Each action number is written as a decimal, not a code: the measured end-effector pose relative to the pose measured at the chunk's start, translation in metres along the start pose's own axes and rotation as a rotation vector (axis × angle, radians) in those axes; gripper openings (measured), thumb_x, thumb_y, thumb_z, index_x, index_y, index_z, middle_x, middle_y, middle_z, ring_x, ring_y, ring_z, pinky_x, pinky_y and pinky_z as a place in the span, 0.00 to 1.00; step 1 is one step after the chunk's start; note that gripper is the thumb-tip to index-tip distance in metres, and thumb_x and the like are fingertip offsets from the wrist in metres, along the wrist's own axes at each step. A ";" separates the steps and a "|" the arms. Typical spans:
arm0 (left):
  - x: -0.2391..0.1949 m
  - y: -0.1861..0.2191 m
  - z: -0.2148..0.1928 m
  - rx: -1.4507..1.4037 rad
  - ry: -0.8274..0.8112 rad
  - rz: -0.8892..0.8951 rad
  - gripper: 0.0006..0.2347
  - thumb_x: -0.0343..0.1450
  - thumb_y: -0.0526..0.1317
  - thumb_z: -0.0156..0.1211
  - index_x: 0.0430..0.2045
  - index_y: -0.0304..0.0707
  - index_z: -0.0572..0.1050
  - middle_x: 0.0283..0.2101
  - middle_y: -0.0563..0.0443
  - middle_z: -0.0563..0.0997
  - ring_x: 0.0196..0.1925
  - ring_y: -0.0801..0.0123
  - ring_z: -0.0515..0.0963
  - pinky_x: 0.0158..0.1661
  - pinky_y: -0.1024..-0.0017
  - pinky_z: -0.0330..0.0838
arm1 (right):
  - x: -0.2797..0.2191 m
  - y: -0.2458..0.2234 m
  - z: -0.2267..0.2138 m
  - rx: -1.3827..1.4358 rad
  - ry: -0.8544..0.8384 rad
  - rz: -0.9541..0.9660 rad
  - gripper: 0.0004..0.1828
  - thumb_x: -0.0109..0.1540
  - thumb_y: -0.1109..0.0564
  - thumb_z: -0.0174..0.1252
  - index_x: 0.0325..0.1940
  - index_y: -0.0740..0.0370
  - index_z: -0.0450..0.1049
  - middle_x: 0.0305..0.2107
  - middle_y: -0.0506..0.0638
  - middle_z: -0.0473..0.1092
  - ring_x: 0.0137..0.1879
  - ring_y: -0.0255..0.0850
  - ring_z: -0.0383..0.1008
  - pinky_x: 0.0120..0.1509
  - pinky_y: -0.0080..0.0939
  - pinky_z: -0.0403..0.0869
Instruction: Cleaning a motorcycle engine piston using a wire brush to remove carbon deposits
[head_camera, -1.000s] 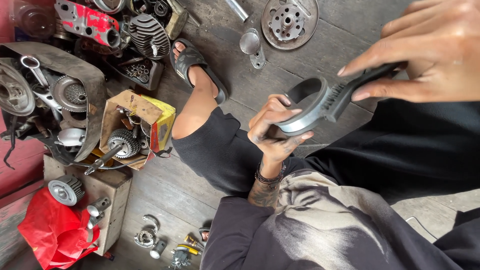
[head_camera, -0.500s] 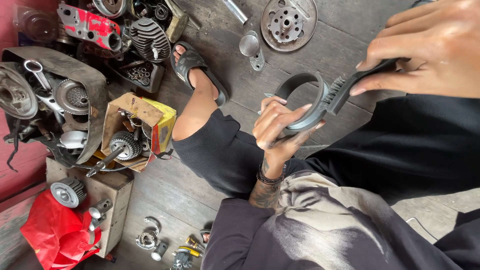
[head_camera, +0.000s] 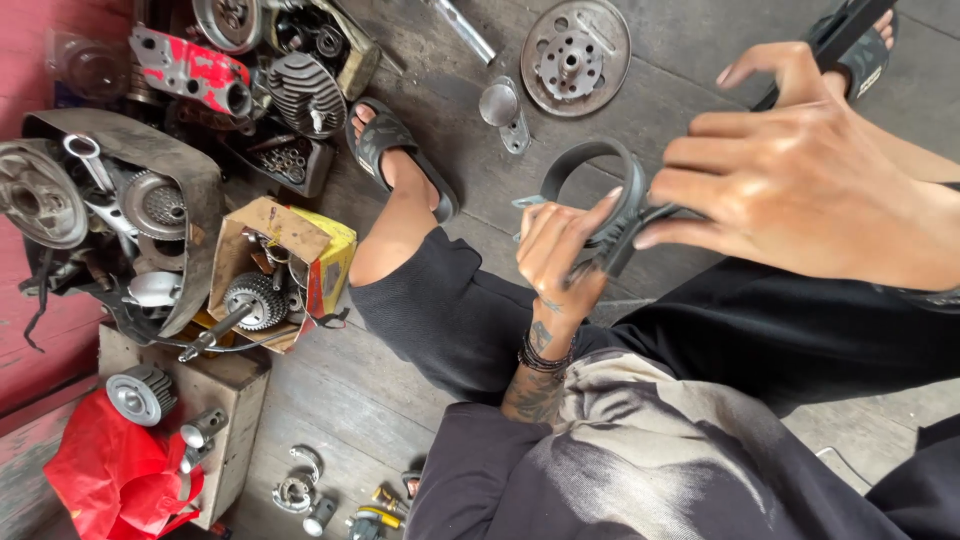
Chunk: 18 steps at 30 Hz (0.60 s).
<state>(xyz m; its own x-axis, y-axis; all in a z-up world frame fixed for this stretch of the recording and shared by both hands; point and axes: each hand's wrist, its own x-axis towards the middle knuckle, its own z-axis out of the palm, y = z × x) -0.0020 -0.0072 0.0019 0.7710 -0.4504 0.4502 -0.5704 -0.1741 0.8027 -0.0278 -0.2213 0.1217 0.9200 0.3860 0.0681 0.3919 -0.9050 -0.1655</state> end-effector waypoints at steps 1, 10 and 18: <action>0.001 -0.002 0.000 0.004 0.040 -0.032 0.18 0.57 0.30 0.72 0.42 0.37 0.81 0.27 0.56 0.76 0.30 0.71 0.70 0.45 0.70 0.66 | -0.001 0.003 0.002 -0.050 0.023 0.076 0.16 0.62 0.34 0.64 0.31 0.44 0.77 0.27 0.33 0.76 0.36 0.30 0.75 0.76 0.53 0.58; 0.024 0.016 -0.004 -0.028 0.134 -0.047 0.17 0.57 0.34 0.73 0.39 0.34 0.80 0.28 0.51 0.77 0.28 0.65 0.72 0.39 0.71 0.70 | 0.015 -0.012 0.009 -0.036 0.201 0.081 0.17 0.56 0.38 0.65 0.30 0.52 0.74 0.25 0.39 0.73 0.36 0.36 0.72 0.69 0.52 0.57; 0.013 0.019 0.000 -0.200 0.208 -0.143 0.17 0.56 0.33 0.69 0.38 0.33 0.78 0.38 0.46 0.82 0.38 0.60 0.79 0.45 0.66 0.74 | 0.012 -0.018 0.004 -0.008 0.152 0.068 0.16 0.58 0.36 0.65 0.29 0.47 0.79 0.24 0.39 0.79 0.34 0.34 0.76 0.71 0.53 0.54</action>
<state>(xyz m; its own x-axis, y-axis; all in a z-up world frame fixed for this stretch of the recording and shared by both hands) -0.0028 -0.0159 0.0229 0.8923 -0.2412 0.3815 -0.4015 -0.0379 0.9151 -0.0241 -0.1999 0.1214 0.9339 0.2927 0.2053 0.3282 -0.9297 -0.1671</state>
